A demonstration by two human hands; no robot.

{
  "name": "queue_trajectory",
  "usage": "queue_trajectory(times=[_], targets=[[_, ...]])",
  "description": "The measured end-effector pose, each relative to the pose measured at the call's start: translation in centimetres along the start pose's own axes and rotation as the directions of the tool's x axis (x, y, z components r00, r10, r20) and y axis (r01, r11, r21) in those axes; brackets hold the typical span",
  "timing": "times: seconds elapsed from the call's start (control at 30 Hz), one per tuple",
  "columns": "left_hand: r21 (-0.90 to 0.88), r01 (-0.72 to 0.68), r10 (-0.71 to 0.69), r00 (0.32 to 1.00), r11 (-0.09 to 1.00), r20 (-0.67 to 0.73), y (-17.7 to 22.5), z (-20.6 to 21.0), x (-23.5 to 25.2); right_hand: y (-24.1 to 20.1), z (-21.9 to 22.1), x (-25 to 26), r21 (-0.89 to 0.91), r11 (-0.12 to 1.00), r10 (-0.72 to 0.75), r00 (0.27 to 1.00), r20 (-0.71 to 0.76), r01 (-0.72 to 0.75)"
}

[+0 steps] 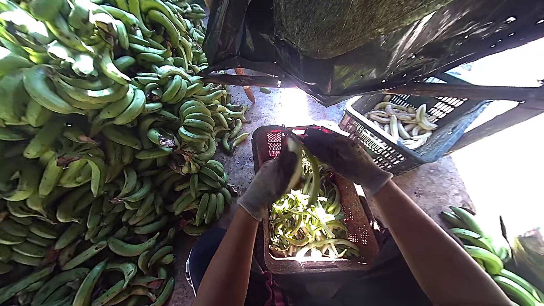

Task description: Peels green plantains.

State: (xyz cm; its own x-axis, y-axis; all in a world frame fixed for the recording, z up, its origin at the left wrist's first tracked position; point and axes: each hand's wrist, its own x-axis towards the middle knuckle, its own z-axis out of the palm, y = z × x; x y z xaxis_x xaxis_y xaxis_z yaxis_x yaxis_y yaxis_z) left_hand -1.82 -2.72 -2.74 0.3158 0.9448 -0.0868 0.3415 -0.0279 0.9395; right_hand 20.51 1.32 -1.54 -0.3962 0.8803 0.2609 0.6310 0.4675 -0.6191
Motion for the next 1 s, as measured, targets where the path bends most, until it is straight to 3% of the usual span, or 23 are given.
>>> queue_trajectory(times=[0.07, 0.1, 0.17, 0.23, 0.3, 0.4, 0.43, 0.6, 0.7, 0.8, 0.87, 1.0], targets=[[-0.043, 0.065, -0.059, 0.990, 0.997, 0.128, 0.4, 1.3, 0.0, 0.9, 0.6, 0.6, 0.028, 0.996, 0.080, 0.997, 0.017, -0.081], [-0.071, 0.091, -0.083, 0.991, 0.993, 0.107, 0.4, 1.6, 0.1, 0.8, 0.7, 0.6, 0.022, 0.993, 0.113, 0.994, -0.001, -0.113], [-0.287, 0.111, -0.125, 0.992, 0.951, -0.033, -0.3, 1.2, 0.6, 0.0, 0.6, -0.1, -0.013, 0.992, 0.123, 0.991, -0.054, -0.124], [-0.581, 0.045, -0.140, 0.983, 0.812, -0.119, -1.2, -0.4, 0.8, -0.7, 1.0, -0.6, -0.104, 0.994, 0.036, 0.996, -0.078, -0.044], [-0.756, -0.051, -0.072, 0.989, 0.652, -0.129, -1.8, -1.9, 1.3, -0.6, 2.5, -1.3, -0.199, 0.972, -0.140, 0.987, -0.077, 0.122], [-0.880, -0.095, 0.022, 0.995, 0.466, -0.095, -1.8, -3.2, 1.3, -0.9, 4.3, -2.3, -0.272, 0.897, -0.372, 0.927, -0.042, 0.347], [-0.883, -0.105, 0.025, 0.994, 0.457, -0.105, -2.1, -3.5, 0.9, -1.1, 4.6, -2.5, -0.288, 0.878, -0.408, 0.912, -0.034, 0.382], [-0.929, -0.221, 0.109, 0.974, 0.299, -0.196, -1.9, -4.5, 0.4, -2.0, 4.2, -2.0, -0.430, 0.799, -0.534, 0.825, -0.185, 0.420], [-0.920, -0.165, 0.118, 0.984, 0.354, -0.131, -1.4, -2.9, 0.5, -2.8, 4.0, -1.8, -0.372, 0.871, -0.400, 0.902, -0.164, 0.319], [-0.782, -0.263, 0.056, 0.958, 0.565, -0.281, -0.9, -0.7, 0.1, -3.2, 3.6, -1.7, -0.255, 0.957, -0.163, 0.985, -0.064, 0.141], [-0.631, -0.306, 0.057, 0.922, 0.713, -0.382, -1.1, -0.2, -0.1, -3.1, 3.6, -1.6, -0.276, 0.956, -0.121, 0.991, -0.059, 0.101], [-0.486, -0.252, 0.050, 0.919, 0.837, -0.391, -0.3, 0.6, -0.1, -2.9, 3.6, -1.3, -0.221, 0.975, -0.023, 0.992, -0.121, -0.005]])
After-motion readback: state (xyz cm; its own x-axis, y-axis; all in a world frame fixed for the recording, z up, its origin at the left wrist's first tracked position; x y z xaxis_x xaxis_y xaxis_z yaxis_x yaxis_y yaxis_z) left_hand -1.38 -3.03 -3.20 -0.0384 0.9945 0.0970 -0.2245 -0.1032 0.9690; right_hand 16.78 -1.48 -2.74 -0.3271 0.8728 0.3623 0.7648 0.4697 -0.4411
